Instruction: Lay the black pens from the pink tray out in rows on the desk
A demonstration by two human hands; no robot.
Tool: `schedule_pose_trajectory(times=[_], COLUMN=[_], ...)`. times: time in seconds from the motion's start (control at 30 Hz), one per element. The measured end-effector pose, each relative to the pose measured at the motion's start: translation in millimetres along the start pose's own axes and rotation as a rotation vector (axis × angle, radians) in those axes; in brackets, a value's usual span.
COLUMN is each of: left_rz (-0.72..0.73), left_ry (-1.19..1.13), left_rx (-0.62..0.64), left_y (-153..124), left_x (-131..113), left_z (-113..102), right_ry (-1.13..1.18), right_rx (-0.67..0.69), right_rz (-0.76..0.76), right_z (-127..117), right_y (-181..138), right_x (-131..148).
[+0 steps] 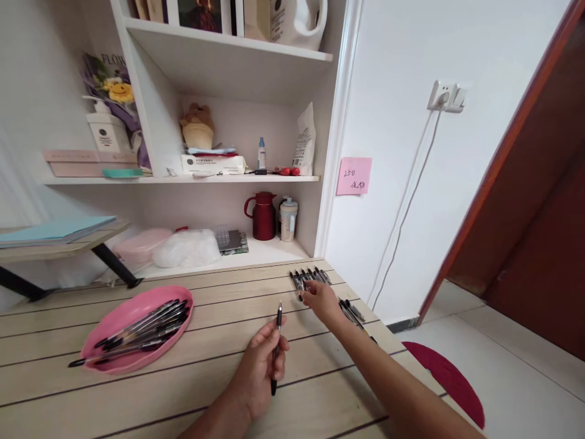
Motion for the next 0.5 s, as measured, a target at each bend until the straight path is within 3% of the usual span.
schedule_pose_trajectory(times=[0.2, 0.5], left_rz=[0.026, 0.032], left_ry=[0.028, 0.009], left_rx=[0.006, 0.005], left_y=[5, 11], left_x=[2, 3], left_z=[-6, -10], right_ry=[-0.323, -0.555], right_rx=[0.036, 0.145], right_rz=[-0.020, -0.089], right_z=[19, 56], right_y=[41, 58], right_x=[14, 23])
Point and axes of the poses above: each hand's wrist, its own y-axis towards the middle knuckle, its own z-axis out of the palm, x = y × z, the point moved 4 cm from there along y, towards the middle knuckle, and after that the axes turned 12 degrees about -z, right-handed, at the moved point
